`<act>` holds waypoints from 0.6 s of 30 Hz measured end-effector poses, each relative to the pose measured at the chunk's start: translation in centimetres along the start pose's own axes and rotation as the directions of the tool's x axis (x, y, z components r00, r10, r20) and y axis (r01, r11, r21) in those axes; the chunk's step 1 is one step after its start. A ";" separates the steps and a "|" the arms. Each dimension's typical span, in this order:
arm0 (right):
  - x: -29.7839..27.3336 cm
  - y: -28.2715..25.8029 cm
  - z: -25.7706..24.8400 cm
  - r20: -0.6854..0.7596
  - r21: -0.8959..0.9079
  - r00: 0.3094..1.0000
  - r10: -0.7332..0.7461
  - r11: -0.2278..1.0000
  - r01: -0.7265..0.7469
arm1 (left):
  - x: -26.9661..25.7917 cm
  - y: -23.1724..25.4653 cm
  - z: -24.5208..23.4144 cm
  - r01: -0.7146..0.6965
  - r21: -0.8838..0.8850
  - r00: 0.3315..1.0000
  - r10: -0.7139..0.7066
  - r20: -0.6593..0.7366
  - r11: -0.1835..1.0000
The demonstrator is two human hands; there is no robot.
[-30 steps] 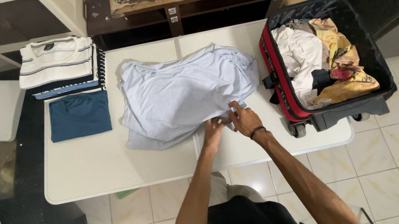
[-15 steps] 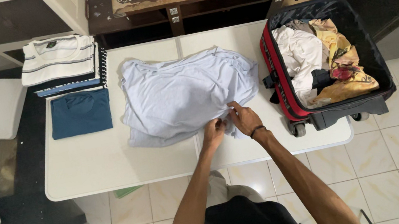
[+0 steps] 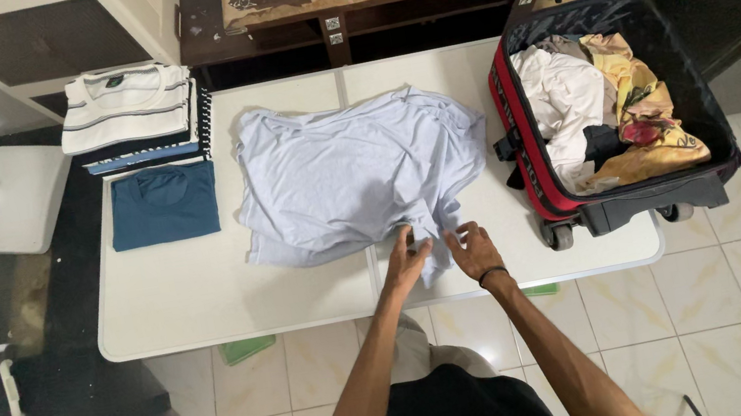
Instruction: The person takes a light-colored t-shirt from a suitcase, lays it flat on a table, and smooths it with their hands.
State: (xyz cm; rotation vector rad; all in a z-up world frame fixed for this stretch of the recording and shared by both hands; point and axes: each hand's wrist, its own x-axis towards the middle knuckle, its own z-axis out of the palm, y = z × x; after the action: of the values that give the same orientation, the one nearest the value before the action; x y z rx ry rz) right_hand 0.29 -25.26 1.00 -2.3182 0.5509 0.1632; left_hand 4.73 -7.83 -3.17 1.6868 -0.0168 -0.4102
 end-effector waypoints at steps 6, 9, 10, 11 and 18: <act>-1.2 3.2 1.6 0.459 0.336 0.818 0.347 0.785 -0.521 | -2.4 -0.1 0.8 0.263 -0.447 0.961 -0.194 0.194 0.855; -2.2 3.5 2.4 0.555 0.638 0.811 0.186 0.530 -0.558 | -3.5 -0.5 1.3 0.321 -0.547 0.945 -0.221 0.243 0.773; -2.3 3.7 2.4 0.520 0.687 0.828 0.209 0.474 -0.551 | -3.8 -0.7 1.4 0.298 -0.510 0.952 -0.213 0.219 0.807; -2.6 3.9 2.5 0.484 0.733 0.843 0.235 0.416 -0.538 | -4.0 -0.9 1.4 0.275 -0.472 0.959 -0.204 0.196 0.838; -2.9 4.6 1.7 0.225 0.875 0.946 0.234 0.378 -0.302 | -5.1 -1.9 0.6 0.202 -0.509 0.979 -0.167 0.115 0.837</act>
State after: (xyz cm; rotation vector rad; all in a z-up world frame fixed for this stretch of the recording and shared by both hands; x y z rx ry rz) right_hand -4.29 -26.03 -2.36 -1.1130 0.7467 0.0567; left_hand -0.59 -6.82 -3.73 1.1385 0.1963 -0.5604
